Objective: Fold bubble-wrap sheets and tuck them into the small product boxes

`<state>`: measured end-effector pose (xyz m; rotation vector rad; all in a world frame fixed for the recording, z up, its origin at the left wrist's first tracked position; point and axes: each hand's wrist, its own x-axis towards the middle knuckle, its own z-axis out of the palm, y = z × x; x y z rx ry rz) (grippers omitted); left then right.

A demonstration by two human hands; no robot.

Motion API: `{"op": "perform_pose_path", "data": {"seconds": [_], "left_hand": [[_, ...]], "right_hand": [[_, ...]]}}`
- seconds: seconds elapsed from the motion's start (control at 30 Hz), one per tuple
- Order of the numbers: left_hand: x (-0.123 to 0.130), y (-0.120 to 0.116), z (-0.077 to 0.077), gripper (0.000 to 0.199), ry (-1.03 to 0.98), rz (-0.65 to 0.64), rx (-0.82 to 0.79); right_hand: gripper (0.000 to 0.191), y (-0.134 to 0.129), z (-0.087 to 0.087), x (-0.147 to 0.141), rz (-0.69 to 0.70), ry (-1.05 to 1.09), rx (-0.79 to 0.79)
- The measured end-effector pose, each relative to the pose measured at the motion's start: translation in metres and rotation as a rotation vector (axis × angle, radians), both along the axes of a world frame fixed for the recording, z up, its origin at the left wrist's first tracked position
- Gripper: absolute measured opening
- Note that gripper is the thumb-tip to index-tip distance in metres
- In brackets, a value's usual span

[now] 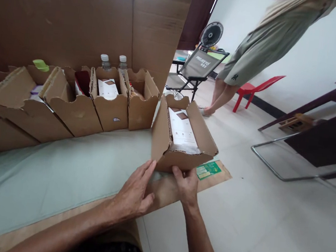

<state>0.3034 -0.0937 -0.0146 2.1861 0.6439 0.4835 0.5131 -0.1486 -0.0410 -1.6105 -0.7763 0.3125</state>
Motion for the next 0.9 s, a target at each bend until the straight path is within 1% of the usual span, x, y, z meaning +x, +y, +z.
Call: {"op": "perform_pose_path", "data": {"seconds": [0.07, 0.13, 0.23, 0.27, 0.37, 0.47, 0.57, 0.73, 0.83, 0.9], "left_hand": [[-0.008, 0.004, -0.003, 0.09, 0.101, 0.005, 0.075], [-0.022, 0.007, -0.008, 0.077, 0.162, -0.013, 0.155], [-0.042, 0.005, -0.014, 0.056, 0.181, -0.056, 0.245], [-0.045, 0.004, -0.016, 0.052, 0.183, -0.058, 0.264], [-0.047, 0.001, -0.019, 0.05, 0.184, -0.031, 0.304], [-0.043, -0.001, -0.022, 0.049, 0.176, -0.014, 0.335], [-0.04, 0.0, -0.022, 0.047, 0.173, -0.011, 0.343], [-0.04, 0.002, -0.02, 0.044, 0.174, -0.016, 0.342], [-0.04, 0.002, -0.02, 0.044, 0.166, -0.017, 0.332], [-0.04, 0.002, -0.021, 0.044, 0.152, -0.013, 0.325]], "right_hand": [[0.055, 0.009, 0.004, 0.016, 0.049, -0.01, -0.033], [0.055, 0.022, 0.01, 0.034, 0.109, -0.01, -0.055], [0.064, 0.048, 0.025, 0.064, 0.252, 0.023, -0.088], [0.067, 0.058, 0.031, 0.074, 0.304, 0.035, -0.102], [0.068, 0.089, 0.047, 0.1, 0.424, 0.053, -0.145], [0.063, 0.118, 0.057, 0.117, 0.481, 0.045, -0.18], [0.053, 0.146, 0.055, 0.124, 0.478, 0.023, -0.211], [0.035, 0.186, 0.04, 0.119, 0.334, -0.034, -0.241], [0.031, 0.2, 0.032, 0.112, 0.244, -0.086, -0.24], [0.028, 0.2, 0.032, 0.107, 0.196, -0.14, -0.23]]}}
